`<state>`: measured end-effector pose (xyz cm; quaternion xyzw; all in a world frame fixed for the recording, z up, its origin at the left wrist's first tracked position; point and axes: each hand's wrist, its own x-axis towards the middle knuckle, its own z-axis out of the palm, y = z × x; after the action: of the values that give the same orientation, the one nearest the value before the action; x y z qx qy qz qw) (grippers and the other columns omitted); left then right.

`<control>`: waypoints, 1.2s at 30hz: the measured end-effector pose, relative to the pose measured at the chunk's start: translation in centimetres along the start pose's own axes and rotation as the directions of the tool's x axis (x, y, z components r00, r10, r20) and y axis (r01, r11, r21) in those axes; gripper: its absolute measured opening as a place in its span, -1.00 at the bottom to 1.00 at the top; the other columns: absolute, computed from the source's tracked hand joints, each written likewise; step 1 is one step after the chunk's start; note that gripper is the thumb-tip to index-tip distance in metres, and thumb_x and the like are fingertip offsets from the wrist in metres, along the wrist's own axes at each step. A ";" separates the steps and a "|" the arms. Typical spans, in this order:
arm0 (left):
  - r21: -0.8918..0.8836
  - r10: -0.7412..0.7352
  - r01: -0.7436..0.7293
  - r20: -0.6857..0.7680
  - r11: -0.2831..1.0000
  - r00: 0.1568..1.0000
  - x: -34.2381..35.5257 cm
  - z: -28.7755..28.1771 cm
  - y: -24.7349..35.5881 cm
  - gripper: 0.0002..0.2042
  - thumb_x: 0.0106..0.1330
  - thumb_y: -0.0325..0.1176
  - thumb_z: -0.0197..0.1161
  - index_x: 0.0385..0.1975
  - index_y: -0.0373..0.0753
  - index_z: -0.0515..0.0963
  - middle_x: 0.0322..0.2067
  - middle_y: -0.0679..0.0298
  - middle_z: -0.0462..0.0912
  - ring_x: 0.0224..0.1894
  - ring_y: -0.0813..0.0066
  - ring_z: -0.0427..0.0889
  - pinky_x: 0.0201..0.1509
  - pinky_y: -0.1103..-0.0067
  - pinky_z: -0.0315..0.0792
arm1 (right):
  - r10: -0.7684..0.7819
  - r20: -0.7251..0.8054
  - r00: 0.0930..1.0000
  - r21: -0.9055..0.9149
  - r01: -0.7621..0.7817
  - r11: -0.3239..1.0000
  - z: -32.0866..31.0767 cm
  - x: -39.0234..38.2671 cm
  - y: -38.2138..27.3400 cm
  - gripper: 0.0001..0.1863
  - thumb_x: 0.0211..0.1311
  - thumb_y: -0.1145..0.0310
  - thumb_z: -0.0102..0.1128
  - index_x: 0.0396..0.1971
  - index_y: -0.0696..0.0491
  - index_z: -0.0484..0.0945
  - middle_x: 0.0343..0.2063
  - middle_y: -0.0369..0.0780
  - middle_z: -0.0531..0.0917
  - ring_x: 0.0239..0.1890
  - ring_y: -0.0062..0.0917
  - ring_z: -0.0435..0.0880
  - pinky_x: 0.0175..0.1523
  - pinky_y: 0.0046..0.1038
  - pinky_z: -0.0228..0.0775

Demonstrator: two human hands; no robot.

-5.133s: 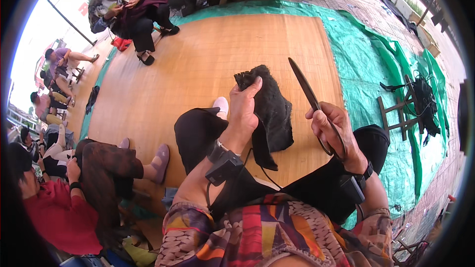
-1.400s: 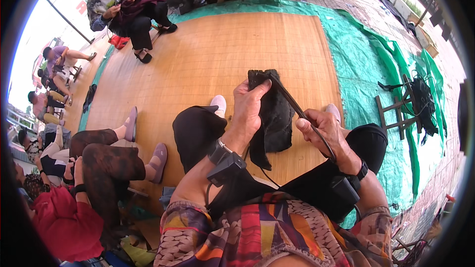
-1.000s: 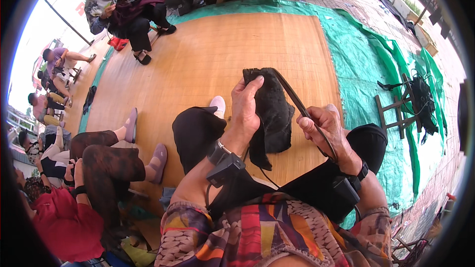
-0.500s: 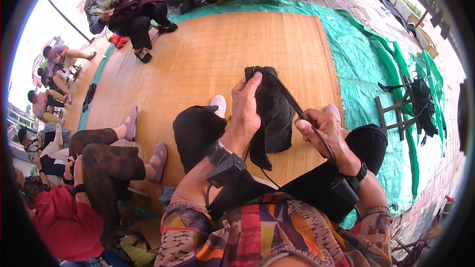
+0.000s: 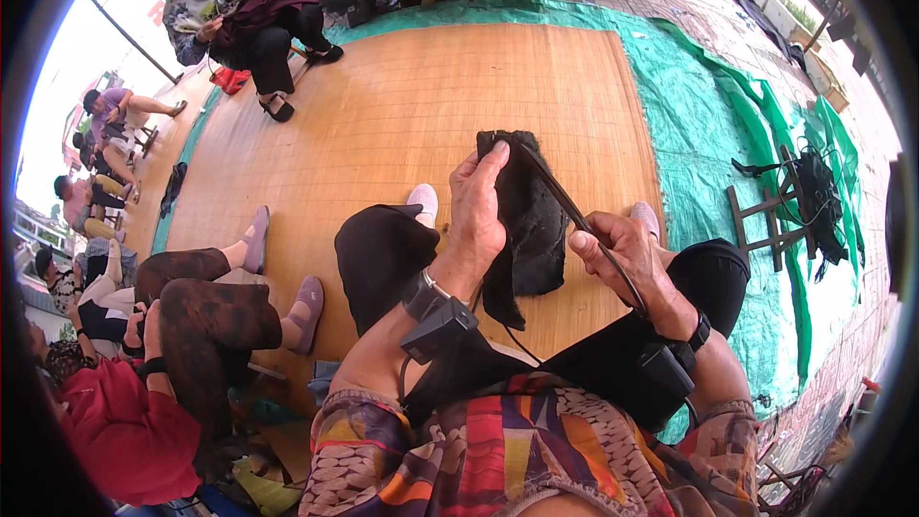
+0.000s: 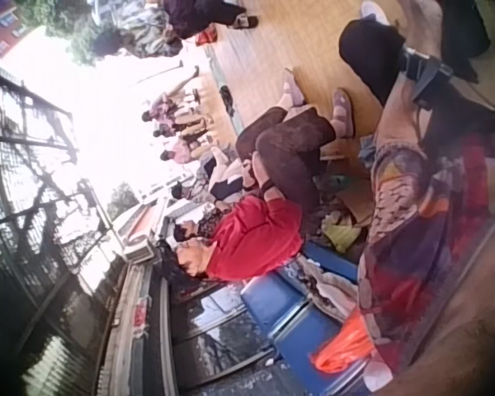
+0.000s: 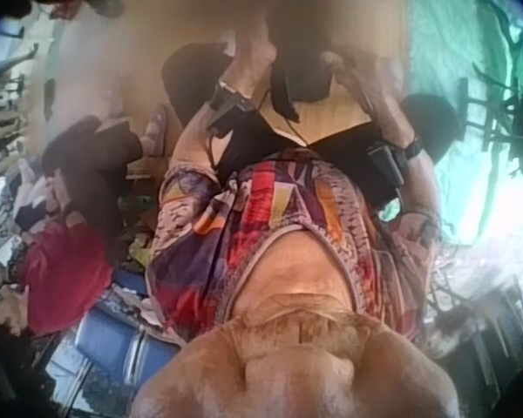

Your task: Trimming or preparing a piece of dark leather or heavy fabric using a sharp tool.

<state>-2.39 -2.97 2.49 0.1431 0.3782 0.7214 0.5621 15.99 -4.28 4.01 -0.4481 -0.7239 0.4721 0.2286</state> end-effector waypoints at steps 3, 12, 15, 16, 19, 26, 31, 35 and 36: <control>-0.005 -0.014 0.014 0.022 1.000 1.000 0.1 -0.5 0.1 -0.93 0.18 -0.40 0.19 -0.48 -0.23 0.54 -0.48 0.42 0.58 -0.44 0.71 0.52 -0.33 0.71 0.44 | 0.007 0.019 1.000 -0.044 -0.006 0.999 0.0 0.2 -0.3 -0.46 0.16 -0.10 0.05 -0.55 0.17 0.46 -0.78 -0.37 0.41 -0.67 -0.76 0.38 -0.56 -0.67 0.19; -0.031 -0.030 0.036 0.168 0.999 0.985 0.7 -1.4 -1.9 -0.87 0.19 -0.35 0.16 -0.40 -0.28 0.55 -0.46 0.35 0.60 -0.46 0.61 0.56 -0.38 0.67 0.47 | 0.001 0.012 1.000 0.046 -0.001 0.999 0.2 -0.4 -0.4 -0.44 0.07 -0.14 0.14 -0.55 0.17 0.45 -0.78 -0.36 0.38 -0.69 -0.76 0.34 -0.58 -0.68 0.15; -0.040 -0.103 0.110 0.149 0.993 0.983 0.4 -1.5 -1.0 -0.86 0.19 -0.36 0.14 -0.40 -0.29 0.54 -0.47 0.33 0.60 -0.48 0.60 0.57 -0.41 0.65 0.49 | -0.100 -0.056 0.993 0.123 0.106 0.987 0.6 -0.5 -0.9 -0.43 0.07 -0.14 0.14 -0.51 0.18 0.47 -0.78 -0.37 0.38 -0.70 -0.75 0.35 -0.57 -0.68 0.18; -0.020 -0.113 0.117 0.132 0.993 0.985 0.9 -1.9 -1.2 -0.86 0.19 -0.36 0.14 -0.40 -0.29 0.54 -0.48 0.33 0.60 -0.48 0.60 0.57 -0.41 0.66 0.49 | -0.067 -0.037 0.997 0.134 0.072 0.988 0.4 -0.6 -1.2 -0.40 0.05 -0.18 0.12 -0.50 0.19 0.49 -0.78 -0.37 0.39 -0.69 -0.74 0.37 -0.55 -0.67 0.21; -0.026 -0.062 0.065 0.117 0.998 0.991 1.5 -2.4 -1.8 -0.87 0.20 -0.36 0.15 -0.40 -0.28 0.54 -0.48 0.35 0.60 -0.48 0.62 0.56 -0.42 0.67 0.48 | -0.045 -0.024 0.999 0.011 0.045 0.999 0.4 -0.3 -1.0 -0.36 0.03 -0.24 0.10 -0.53 0.18 0.49 -0.77 -0.36 0.41 -0.68 -0.72 0.40 -0.54 -0.65 0.22; -0.017 -0.002 0.005 0.170 1.000 0.985 1.3 -1.9 -2.2 -0.88 0.26 -0.37 0.12 -0.37 -0.26 0.56 -0.44 0.40 0.60 -0.43 0.71 0.54 -0.36 0.72 0.43 | 0.033 -0.020 0.999 -0.050 -0.034 0.998 0.5 -0.2 -0.7 -0.33 0.03 -0.29 0.03 -0.63 0.16 0.42 -0.82 -0.34 0.41 -0.71 -0.71 0.42 -0.59 -0.64 0.20; -0.023 0.052 -0.048 0.202 0.999 0.978 1.0 -1.8 -2.1 -0.87 0.27 -0.38 0.11 -0.37 -0.28 0.56 -0.44 0.40 0.59 -0.43 0.72 0.53 -0.36 0.73 0.42 | -0.008 -0.002 1.000 -0.013 0.008 1.000 0.3 -0.3 -0.7 -0.33 0.03 -0.27 0.06 -0.65 0.17 0.41 -0.82 -0.34 0.41 -0.71 -0.73 0.41 -0.61 -0.66 0.17; -0.018 0.034 -0.032 0.178 0.999 0.983 0.8 -1.8 -1.9 -0.88 0.27 -0.39 0.11 -0.37 -0.28 0.56 -0.45 0.41 0.59 -0.44 0.73 0.52 -0.37 0.76 0.40 | 0.009 -0.001 1.000 0.013 -0.009 1.000 0.4 -0.3 -0.8 -0.36 0.06 -0.24 0.06 -0.65 0.17 0.40 -0.81 -0.34 0.41 -0.71 -0.73 0.40 -0.61 -0.66 0.17; -0.011 0.044 -0.043 0.182 0.999 0.982 0.8 -1.9 -1.8 -0.87 0.27 -0.38 0.11 -0.37 -0.28 0.56 -0.46 0.43 0.58 -0.45 0.75 0.50 -0.38 0.77 0.40 | 0.003 0.005 1.000 0.013 -0.003 1.000 0.5 -0.2 -0.8 -0.36 0.06 -0.24 0.06 -0.65 0.17 0.40 -0.81 -0.34 0.41 -0.71 -0.73 0.40 -0.61 -0.66 0.17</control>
<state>-2.55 -2.77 -0.24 0.2149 0.3193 0.7188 0.5789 15.36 -4.82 4.55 -0.4464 -0.7207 0.4784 0.2290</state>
